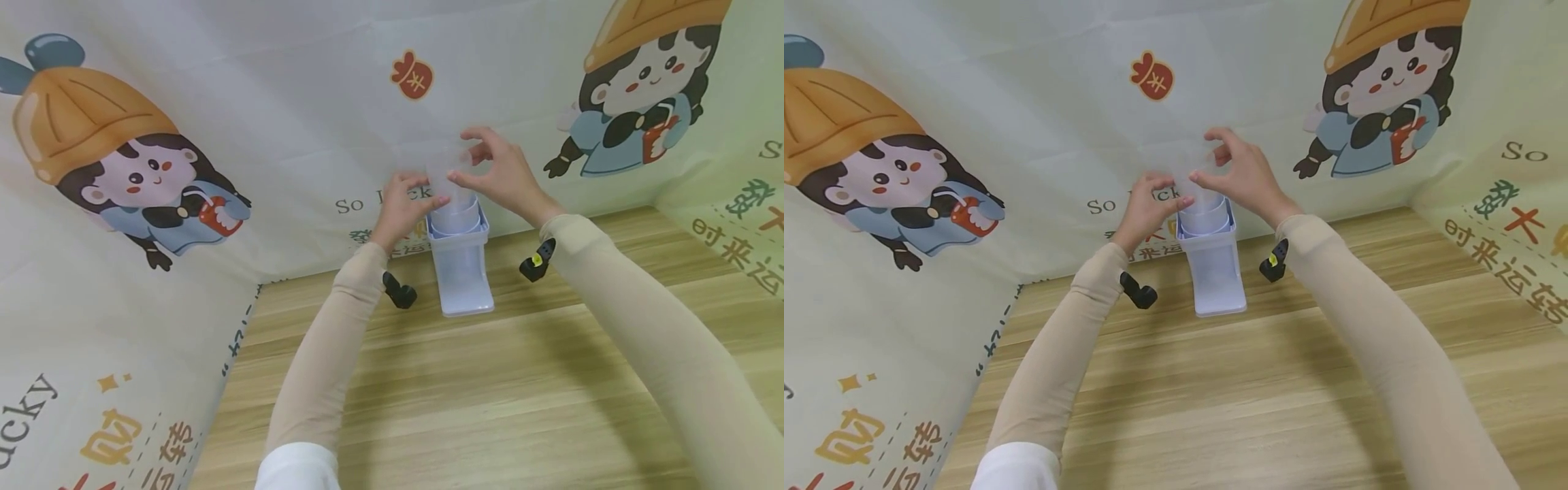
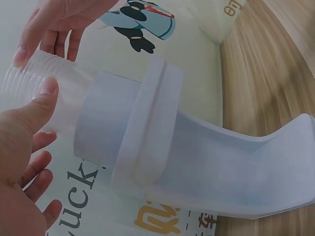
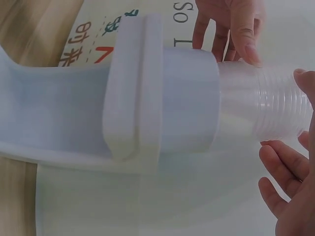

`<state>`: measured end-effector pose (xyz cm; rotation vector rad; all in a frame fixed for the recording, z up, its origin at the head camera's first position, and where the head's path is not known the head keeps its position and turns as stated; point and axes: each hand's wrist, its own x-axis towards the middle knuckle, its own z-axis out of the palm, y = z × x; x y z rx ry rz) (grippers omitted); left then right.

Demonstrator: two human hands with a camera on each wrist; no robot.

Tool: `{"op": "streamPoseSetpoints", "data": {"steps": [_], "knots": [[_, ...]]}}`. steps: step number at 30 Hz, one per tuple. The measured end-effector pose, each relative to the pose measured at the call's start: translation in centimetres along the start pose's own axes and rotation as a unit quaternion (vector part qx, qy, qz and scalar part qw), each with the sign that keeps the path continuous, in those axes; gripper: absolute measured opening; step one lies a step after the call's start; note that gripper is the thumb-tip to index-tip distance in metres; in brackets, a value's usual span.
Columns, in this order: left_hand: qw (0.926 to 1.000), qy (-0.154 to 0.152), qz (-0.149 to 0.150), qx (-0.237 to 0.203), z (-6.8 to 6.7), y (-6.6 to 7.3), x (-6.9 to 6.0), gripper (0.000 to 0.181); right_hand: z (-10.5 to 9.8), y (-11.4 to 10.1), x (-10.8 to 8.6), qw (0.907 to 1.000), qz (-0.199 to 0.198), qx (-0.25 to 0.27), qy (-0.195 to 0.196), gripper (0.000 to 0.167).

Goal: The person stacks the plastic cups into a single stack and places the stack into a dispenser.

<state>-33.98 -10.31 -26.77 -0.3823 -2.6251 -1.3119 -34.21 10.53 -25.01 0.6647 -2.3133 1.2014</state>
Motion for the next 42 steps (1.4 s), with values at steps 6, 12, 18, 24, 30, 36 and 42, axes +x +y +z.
{"op": "streamPoseSetpoints", "data": {"steps": [6,12,18,24,30,36,42], "knots": [[0.9999,-0.011,0.005,0.001,0.5,-0.9,-0.2,0.071,0.6,0.7,-0.6,0.9999,0.008,0.01,-0.01,0.069],[0.9998,-0.018,0.002,0.009,1.0,-1.4,-0.2,0.073,1.3,1.6,-1.2,0.9999,0.004,0.008,-0.013,0.069],[0.9999,-0.013,0.002,0.005,1.2,-1.6,-0.2,0.072,1.6,2.1,-1.6,0.9997,0.013,0.007,-0.017,0.069],[0.9999,-0.012,0.009,0.003,1.3,-1.6,-0.2,0.071,1.7,2.4,-1.6,0.9997,0.016,0.006,-0.018,0.069],[0.9999,-0.009,0.005,0.008,1.4,-1.6,-0.2,0.072,1.9,2.6,-1.8,0.9995,0.016,0.003,-0.027,0.069],[0.9999,-0.005,0.01,0.007,1.5,-1.7,-0.2,0.069,1.9,2.6,-2.0,0.9991,0.023,-0.001,-0.036,0.07],[0.9999,0.0,0.013,-0.002,1.2,-1.6,-0.1,0.068,1.3,2.6,-2.1,0.9987,0.031,0.009,-0.04,0.071]]}}
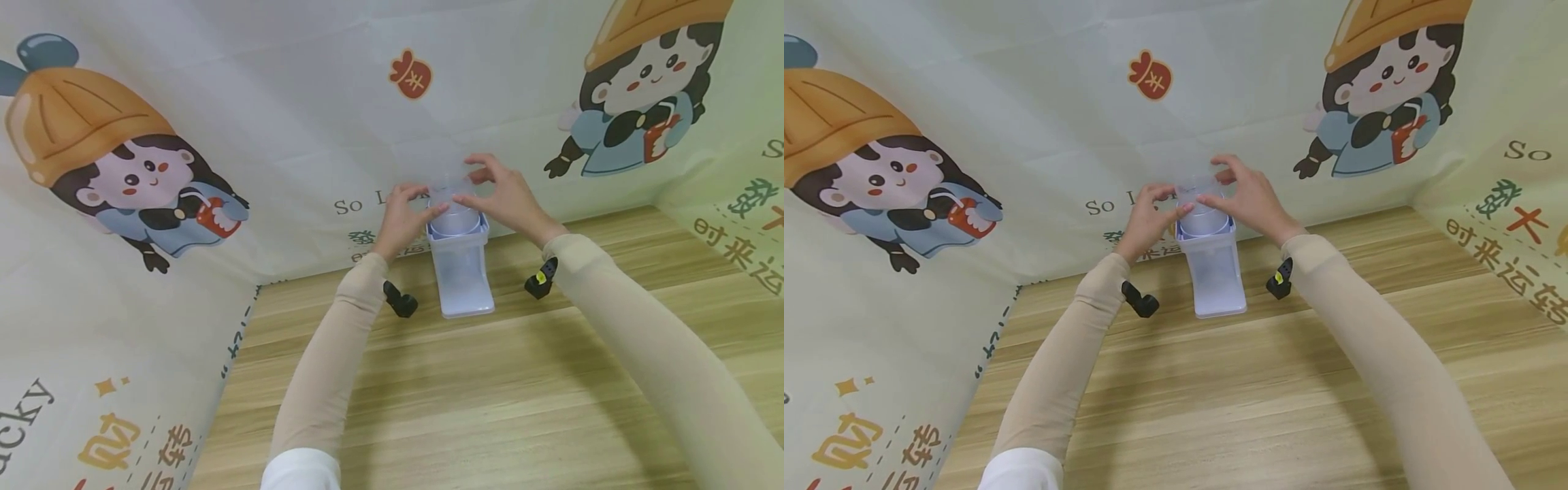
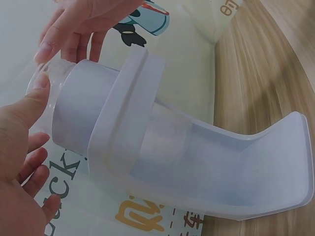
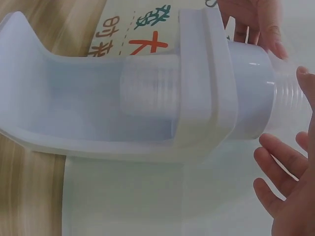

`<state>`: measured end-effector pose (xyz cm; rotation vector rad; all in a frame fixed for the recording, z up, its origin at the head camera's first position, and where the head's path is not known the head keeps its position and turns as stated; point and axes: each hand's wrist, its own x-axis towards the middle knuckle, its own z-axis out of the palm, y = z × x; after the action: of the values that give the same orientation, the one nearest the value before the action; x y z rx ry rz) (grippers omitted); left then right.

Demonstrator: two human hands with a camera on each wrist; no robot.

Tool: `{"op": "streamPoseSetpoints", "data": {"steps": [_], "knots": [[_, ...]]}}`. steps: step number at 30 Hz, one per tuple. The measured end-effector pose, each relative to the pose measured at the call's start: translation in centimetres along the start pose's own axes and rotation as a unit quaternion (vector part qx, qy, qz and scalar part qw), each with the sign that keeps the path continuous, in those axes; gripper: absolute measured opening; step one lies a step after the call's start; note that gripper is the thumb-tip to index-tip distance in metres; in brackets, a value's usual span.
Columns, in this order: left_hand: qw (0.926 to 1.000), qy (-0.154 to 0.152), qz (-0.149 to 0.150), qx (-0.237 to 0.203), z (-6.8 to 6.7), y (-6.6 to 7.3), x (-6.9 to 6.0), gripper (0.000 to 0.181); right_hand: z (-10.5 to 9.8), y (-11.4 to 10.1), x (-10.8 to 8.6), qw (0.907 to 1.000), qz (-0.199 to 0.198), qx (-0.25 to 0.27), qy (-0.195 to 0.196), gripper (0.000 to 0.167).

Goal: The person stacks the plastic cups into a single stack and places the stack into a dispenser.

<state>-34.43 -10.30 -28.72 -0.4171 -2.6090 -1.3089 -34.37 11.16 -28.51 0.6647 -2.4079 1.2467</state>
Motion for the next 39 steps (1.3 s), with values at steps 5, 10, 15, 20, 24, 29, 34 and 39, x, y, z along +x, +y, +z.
{"op": "streamPoseSetpoints", "data": {"steps": [5,10,15,20,24,29,34,39], "knots": [[0.9998,0.01,0.012,-0.01,-0.28,0.09,0.09,0.063,-0.55,-0.04,-0.05,0.9998,0.0,0.02,0.007,0.069],[0.9995,0.016,0.015,-0.021,-0.52,0.12,0.16,0.057,-0.68,-0.16,-0.07,0.9997,-0.004,0.025,0.001,0.067],[0.9995,0.016,0.017,-0.019,-0.55,0.18,0.11,0.055,-0.55,-0.09,-0.05,0.9995,-0.012,0.028,0.003,0.064],[0.9996,0.015,0.02,-0.013,-0.41,0.05,-0.03,0.056,-0.4,0.03,-0.15,0.9995,-0.008,0.032,0.002,0.063],[0.9996,0.014,0.024,-0.01,-0.21,-0.32,-0.08,0.055,-0.2,0.26,-0.26,0.9995,-0.01,0.03,0.002,0.063],[0.9995,0.015,0.024,-0.014,-0.02,-0.36,-0.11,0.054,-0.17,0.3,-0.4,0.9994,-0.013,0.03,0.004,0.062],[0.9997,0.01,0.021,-0.004,-0.11,-0.31,-0.23,0.06,-0.28,0.3,-0.51,0.9998,-0.01,0.017,-0.006,0.063],[0.9987,0.0,0.041,0.032,-0.68,-0.09,-0.82,0.072,-0.75,0.23,-0.92,0.9989,-0.034,-0.031,-0.01,0.065]]}}
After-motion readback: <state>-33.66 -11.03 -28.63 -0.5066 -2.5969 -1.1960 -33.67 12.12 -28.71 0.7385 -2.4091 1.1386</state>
